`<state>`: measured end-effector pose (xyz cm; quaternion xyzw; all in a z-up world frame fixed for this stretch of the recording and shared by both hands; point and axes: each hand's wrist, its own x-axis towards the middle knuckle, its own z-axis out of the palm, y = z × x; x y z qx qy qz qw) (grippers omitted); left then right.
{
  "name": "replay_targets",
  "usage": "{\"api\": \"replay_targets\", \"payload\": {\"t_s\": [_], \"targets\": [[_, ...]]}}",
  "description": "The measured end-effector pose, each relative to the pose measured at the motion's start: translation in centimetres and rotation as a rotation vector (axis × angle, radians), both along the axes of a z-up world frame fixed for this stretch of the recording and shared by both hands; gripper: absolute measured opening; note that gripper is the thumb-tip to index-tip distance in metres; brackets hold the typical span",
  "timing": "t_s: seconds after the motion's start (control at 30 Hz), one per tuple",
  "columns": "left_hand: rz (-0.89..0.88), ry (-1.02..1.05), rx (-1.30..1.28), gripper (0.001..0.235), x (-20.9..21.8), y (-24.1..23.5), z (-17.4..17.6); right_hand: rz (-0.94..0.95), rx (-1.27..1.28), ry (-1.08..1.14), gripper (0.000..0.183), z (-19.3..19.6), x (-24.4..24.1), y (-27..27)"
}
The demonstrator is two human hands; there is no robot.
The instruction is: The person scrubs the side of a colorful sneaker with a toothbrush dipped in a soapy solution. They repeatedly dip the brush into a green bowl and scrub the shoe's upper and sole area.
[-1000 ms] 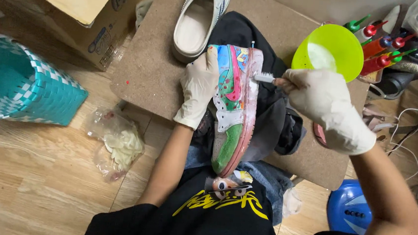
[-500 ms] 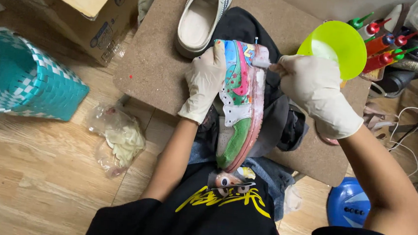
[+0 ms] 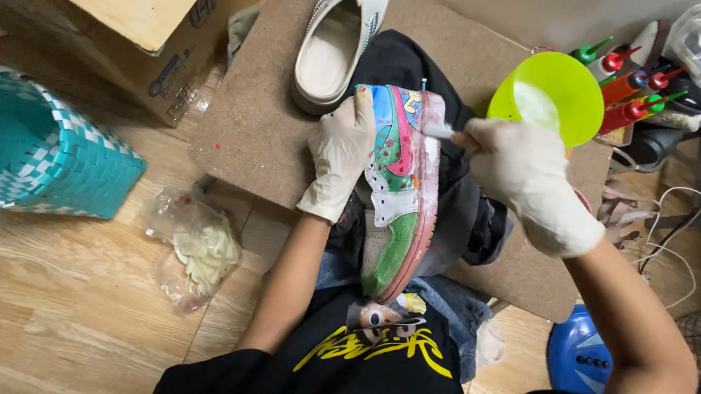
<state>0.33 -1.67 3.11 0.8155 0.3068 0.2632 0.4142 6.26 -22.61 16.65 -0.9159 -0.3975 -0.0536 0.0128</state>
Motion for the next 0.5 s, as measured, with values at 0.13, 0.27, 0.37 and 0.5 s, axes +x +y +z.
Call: {"api": "replay_targets", "payload": {"t_s": [0.13,0.27,0.37,0.5], "targets": [[0.008,0.008,0.031,0.051,0.0,-0.1,0.3,0.054,0.004,-0.067,0.010,0.1,0.4,0.9],[0.013,-0.009,0.038,0.051,-0.3,-0.1,0.5,0.012,-0.079,-0.142,0.010,0.3,0.3,0.2],[-0.010,-0.017,-0.019,0.050,-0.3,0.2,0.9,0.028,-0.049,-0.214,0.006,-0.1,0.7,-1.0],[-0.014,-0.027,-0.005,0.052,-0.3,0.2,0.4,-0.040,0.111,-0.045,0.024,-0.3,0.0,-2.0]]}}
